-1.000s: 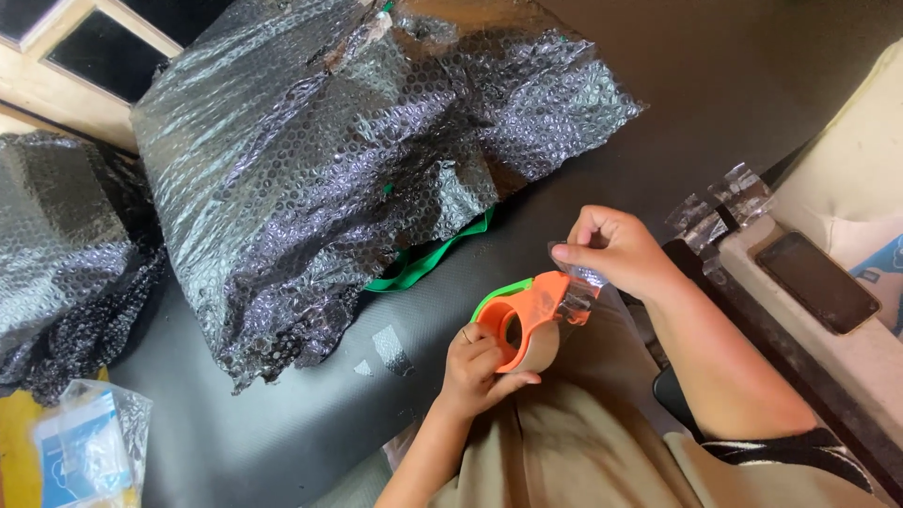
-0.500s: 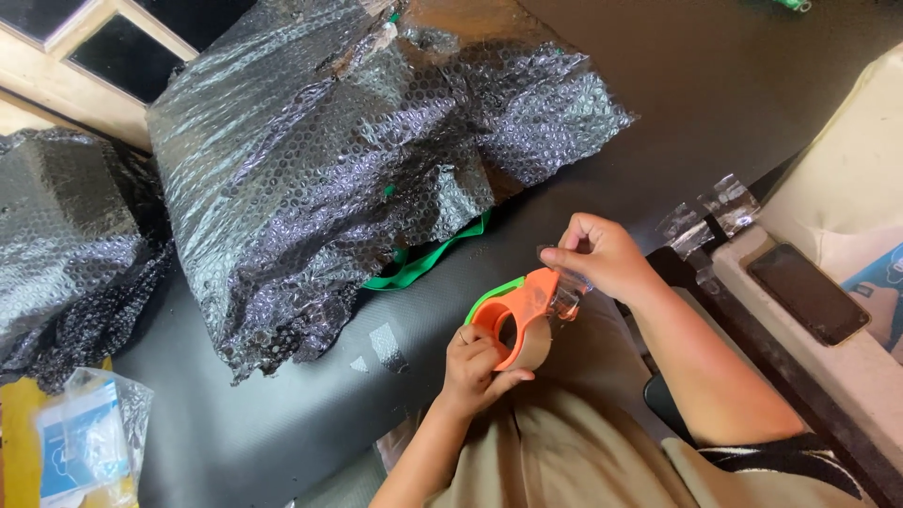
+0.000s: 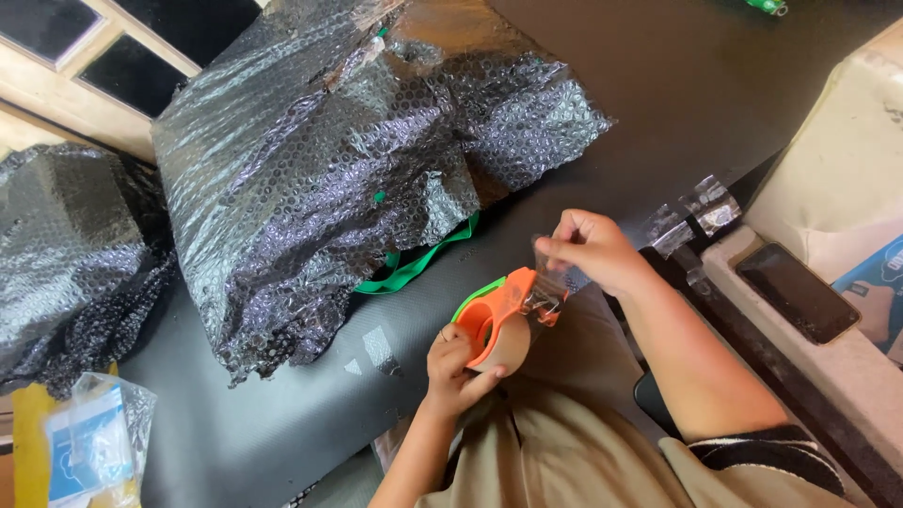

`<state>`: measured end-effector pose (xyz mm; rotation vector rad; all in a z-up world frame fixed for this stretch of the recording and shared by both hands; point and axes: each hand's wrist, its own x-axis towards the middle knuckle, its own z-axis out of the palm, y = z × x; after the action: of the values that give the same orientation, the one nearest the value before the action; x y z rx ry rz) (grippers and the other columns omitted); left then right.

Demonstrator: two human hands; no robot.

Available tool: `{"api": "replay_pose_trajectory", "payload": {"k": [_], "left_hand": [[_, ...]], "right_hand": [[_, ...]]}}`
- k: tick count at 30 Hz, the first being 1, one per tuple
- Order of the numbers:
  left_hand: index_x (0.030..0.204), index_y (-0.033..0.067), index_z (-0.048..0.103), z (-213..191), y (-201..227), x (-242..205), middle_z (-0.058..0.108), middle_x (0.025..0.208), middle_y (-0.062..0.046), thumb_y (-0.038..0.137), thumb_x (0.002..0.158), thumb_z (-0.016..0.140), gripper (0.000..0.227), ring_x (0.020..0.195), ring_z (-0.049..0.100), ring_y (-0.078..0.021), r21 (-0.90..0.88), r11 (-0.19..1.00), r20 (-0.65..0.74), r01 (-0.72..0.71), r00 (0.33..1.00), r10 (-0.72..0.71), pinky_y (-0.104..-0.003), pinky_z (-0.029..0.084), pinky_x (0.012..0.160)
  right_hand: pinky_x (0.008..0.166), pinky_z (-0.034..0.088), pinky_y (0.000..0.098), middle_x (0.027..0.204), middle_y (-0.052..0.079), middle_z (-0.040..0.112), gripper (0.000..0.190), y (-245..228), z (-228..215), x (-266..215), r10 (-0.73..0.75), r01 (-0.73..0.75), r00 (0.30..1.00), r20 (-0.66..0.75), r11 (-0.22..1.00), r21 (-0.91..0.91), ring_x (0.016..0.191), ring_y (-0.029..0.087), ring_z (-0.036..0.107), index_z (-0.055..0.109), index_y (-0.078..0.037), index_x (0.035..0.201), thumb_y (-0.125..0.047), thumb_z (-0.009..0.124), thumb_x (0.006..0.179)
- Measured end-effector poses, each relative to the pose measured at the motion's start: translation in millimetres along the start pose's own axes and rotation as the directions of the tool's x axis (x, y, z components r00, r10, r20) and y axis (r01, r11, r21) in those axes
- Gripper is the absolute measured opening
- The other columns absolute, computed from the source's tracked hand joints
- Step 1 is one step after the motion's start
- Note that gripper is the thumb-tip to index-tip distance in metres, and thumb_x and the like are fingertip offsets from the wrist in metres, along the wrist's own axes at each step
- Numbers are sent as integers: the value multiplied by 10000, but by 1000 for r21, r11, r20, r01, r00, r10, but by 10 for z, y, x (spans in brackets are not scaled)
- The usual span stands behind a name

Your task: Wrapping an item in black bubble wrap and securing it with clear tape using a handheld dispenser.

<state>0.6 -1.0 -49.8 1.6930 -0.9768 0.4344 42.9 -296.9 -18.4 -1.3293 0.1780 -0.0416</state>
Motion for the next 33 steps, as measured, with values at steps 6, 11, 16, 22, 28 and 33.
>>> {"api": "replay_pose_trajectory", "payload": {"k": [6,11,16,22,28,33], "left_hand": [[650,111,628,8,52,100,510,607,-22,399,844,871,424,608,507,-226,-44,998,-34,-42,999,41,-324,473,614],[654,110,657,35,-146,-93,525,606,-17,407,838,871,410,615,501,-224,-55,997,-42,-58,998,56,-318,476,608],[649,121,647,71,-142,-73,527,594,-12,438,857,858,434,586,488,-213,-43,996,-66,-84,994,81,-301,478,599],[632,119,634,46,-166,-54,527,598,-16,474,855,851,472,596,496,-223,-57,994,-75,-93,993,89,-306,475,594],[601,126,605,-30,-196,-91,524,566,3,479,879,818,497,601,485,-202,-150,988,-115,-26,993,8,-303,465,624],[621,124,611,-59,-197,-85,543,569,-1,489,893,797,491,603,502,-209,-204,979,-110,9,993,-32,-312,465,624]], "right_hand": [[492,493,215,631,101,657,455,-82,66,-26,-74,72,997,-27,996,-59,539,111,606,543,-56,649,-172,979,711],[503,459,216,644,74,660,483,-48,140,-48,-67,58,995,-68,989,-134,552,102,572,550,-64,654,-204,1012,657],[503,444,214,633,73,656,505,-131,214,-113,-37,15,995,-98,977,-215,533,116,570,545,-73,648,-251,1017,648],[476,442,245,630,64,650,477,-235,283,-134,-35,-20,990,-138,927,-376,511,152,569,533,-63,672,-191,993,661],[469,501,227,657,88,658,404,-99,48,-44,-62,54,998,-23,964,-260,536,149,632,559,-52,751,-140,952,728],[732,638,385,916,179,729,163,-652,-173,-290,-176,181,983,45,928,-324,831,255,748,691,26,903,89,797,797]]}}
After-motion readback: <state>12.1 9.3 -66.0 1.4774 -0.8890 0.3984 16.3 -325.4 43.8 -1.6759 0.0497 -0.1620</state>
